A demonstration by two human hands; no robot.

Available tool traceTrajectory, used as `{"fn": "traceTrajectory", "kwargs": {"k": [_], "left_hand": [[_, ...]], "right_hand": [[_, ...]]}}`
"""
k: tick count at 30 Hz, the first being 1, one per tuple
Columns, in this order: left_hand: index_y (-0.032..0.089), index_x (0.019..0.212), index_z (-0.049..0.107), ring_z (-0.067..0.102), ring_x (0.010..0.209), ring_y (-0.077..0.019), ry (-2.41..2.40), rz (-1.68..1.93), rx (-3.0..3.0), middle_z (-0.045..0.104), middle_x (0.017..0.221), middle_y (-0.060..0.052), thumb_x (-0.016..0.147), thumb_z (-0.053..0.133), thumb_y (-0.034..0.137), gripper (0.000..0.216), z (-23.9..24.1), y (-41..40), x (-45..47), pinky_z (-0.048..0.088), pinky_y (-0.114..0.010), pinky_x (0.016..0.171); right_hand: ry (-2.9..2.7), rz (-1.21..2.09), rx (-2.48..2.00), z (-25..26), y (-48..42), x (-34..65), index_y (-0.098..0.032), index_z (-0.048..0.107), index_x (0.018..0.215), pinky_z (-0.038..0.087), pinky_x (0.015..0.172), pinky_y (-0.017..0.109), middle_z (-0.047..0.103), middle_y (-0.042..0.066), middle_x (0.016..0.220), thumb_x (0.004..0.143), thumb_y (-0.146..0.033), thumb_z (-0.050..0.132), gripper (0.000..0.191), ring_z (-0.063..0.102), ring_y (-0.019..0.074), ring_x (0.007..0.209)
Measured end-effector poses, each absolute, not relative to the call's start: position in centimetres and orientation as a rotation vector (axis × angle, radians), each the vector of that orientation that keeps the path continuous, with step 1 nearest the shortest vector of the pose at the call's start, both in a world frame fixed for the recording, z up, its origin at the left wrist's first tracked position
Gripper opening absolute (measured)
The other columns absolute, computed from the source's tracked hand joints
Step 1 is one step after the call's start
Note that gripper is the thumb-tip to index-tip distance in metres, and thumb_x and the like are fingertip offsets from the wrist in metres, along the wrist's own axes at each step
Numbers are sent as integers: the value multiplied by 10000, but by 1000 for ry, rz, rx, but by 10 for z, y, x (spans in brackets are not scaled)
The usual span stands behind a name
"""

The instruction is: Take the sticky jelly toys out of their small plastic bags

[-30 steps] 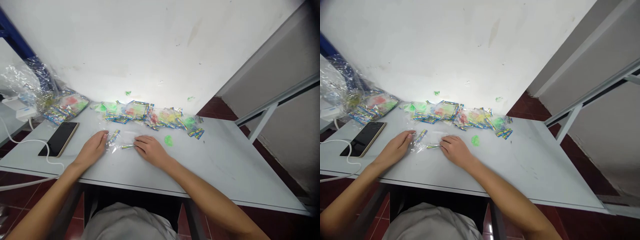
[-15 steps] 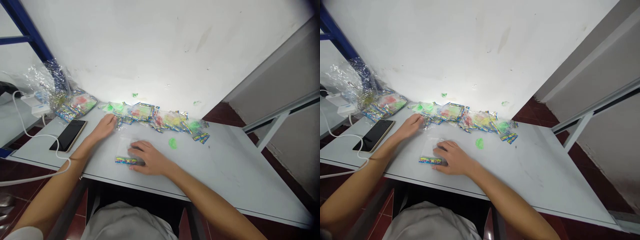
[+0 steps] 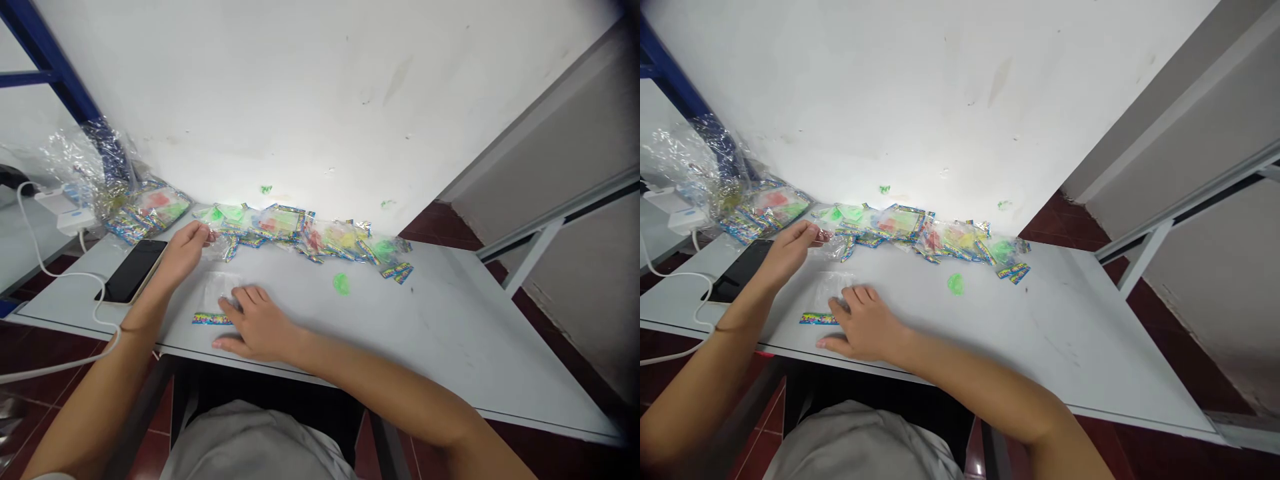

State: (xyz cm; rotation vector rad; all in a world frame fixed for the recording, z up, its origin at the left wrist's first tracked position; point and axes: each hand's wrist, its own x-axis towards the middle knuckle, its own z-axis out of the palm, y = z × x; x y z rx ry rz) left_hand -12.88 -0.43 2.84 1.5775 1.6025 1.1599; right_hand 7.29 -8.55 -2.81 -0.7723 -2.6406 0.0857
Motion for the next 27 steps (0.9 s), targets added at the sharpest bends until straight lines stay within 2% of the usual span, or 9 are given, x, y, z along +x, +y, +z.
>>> {"fn": "traceTrajectory", "kwargs": {"k": [4,7,10,13,15,17,20,24,27], "left_hand": [[194,770,584,600,759,-185,1512,1171,1363,656,829,-42,779,531,473,285,38,-8,-101,515,-292,706],[177,762,648,589,720,-175,1380,901,1508,666,811,-45,781,550,462,303,33,-1,-69,485,-281,641],[181,639,613,541,630,-162,1329,659,1771,606,649,-20,795,538,447,318,20,12,-38,423,-288,615],[197,614,558,532,623,-173,1414,537,1946,573,601,-2,764,587,401,255,6,20,-18,364,-291,592],[203,654,560,543,643,-181,1415,487,1998,592,631,-2,741,617,370,197,1,21,-13,355,-290,591],[208,708,573,548,654,-186,1392,447,2024,601,665,-4,730,630,362,166,-1,19,-13,354,-292,593],[223,819,574,556,664,-193,1361,401,2028,600,700,4,734,631,393,199,1,13,-19,361,-296,599],[238,845,490,566,710,-213,1314,240,2109,613,761,-6,708,616,326,206,6,7,-29,380,-314,624],[235,829,469,561,824,-247,1248,147,2238,617,875,-46,661,627,297,239,11,2,-32,409,-355,716]], "right_hand": [[-2613,59,-849,-26,-89,59,-93,425,1447,410,1016,488,528,245,1367,939,-684,360,782,486,339,1210],[-2636,44,-715,-24,-94,65,-110,505,1379,442,994,436,540,224,1383,979,-583,397,629,546,294,1156],[-2709,28,-324,-25,-100,86,-184,662,1121,502,859,315,680,106,1184,1002,-386,447,318,622,191,920],[-2662,-1,-295,-27,-96,116,-198,682,1002,518,738,295,721,68,1011,992,-329,456,262,617,165,770],[-2561,6,-419,-25,-81,139,-192,675,970,516,750,296,717,87,949,981,-284,459,235,634,169,796],[-2387,40,-729,-18,-56,164,-184,670,968,512,791,315,714,110,944,976,-268,426,258,643,196,868],[-2029,52,-1282,-4,-14,202,-193,659,917,488,801,336,683,100,846,981,-282,378,301,623,207,802],[-1780,-78,-1584,2,19,251,-173,664,969,450,904,369,684,131,966,907,-223,412,264,607,249,945],[-1825,-78,-1678,-8,21,275,-147,669,1084,405,1005,428,683,161,1111,853,-223,475,311,570,302,1104]]}}
